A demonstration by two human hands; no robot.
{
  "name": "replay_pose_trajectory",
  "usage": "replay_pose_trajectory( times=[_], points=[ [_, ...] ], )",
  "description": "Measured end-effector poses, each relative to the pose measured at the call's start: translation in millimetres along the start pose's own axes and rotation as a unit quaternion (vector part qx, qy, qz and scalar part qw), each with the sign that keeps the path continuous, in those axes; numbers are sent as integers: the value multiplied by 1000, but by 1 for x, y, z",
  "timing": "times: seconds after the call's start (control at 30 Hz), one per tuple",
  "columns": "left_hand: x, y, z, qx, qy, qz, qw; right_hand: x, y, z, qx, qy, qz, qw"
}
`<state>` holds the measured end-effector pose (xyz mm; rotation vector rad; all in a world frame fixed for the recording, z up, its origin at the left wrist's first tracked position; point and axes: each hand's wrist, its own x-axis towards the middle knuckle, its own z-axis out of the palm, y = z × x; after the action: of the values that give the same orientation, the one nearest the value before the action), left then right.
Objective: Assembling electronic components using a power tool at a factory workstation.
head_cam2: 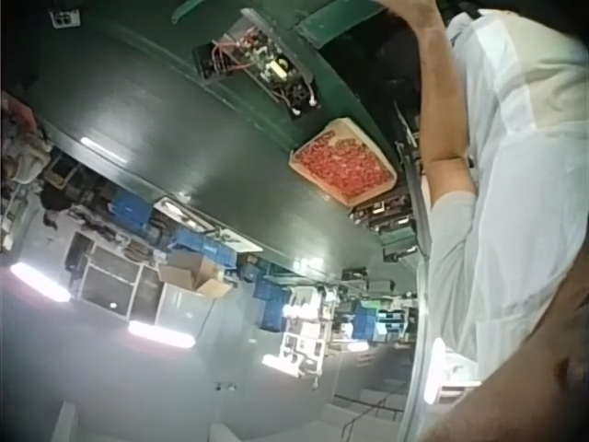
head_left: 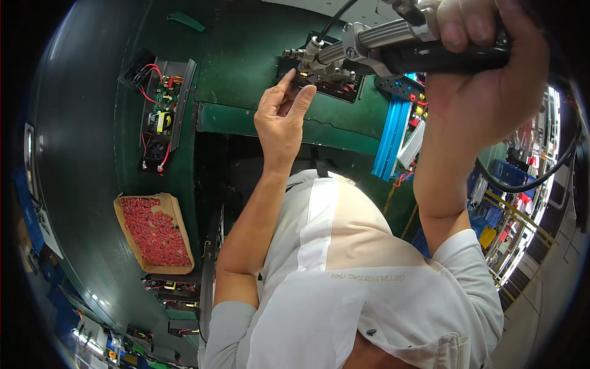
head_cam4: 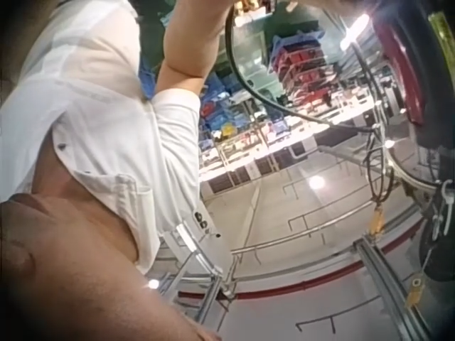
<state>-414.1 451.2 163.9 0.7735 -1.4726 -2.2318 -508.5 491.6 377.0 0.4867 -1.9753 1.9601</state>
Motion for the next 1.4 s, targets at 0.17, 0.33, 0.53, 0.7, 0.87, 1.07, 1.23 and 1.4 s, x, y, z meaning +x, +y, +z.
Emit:
replay_pose_trajectory(
  times=[0.17,0.33,0.53,0.7,0.87,1.07,1.23,1.4],
  points=[
    [-2,7,5,-15,-9,-36,999,28,14,-22,45,-87,-42,994],
    [-2,7,4,-18,-8,-39,999,38,18,-31,64,-150,-38,986],
    [0,6,4,-14,-13,-34,999,32,12,-29,49,-103,-9,993],
    [1,9,6,-20,-15,-41,999,20,6,-17,36,-70,16,997],
    [2,7,7,-17,-15,-35,999,14,3,-10,21,-37,41,998],
    [1,6,5,-22,-8,-32,999,4,-1,-2,8,-2,73,997],
    [3,4,6,-27,-12,-33,999,-1,-6,1,-7,30,96,995],
    [5,1,6,-23,-8,-19,1000,-8,-16,14,-14,47,111,993]
  ],
)
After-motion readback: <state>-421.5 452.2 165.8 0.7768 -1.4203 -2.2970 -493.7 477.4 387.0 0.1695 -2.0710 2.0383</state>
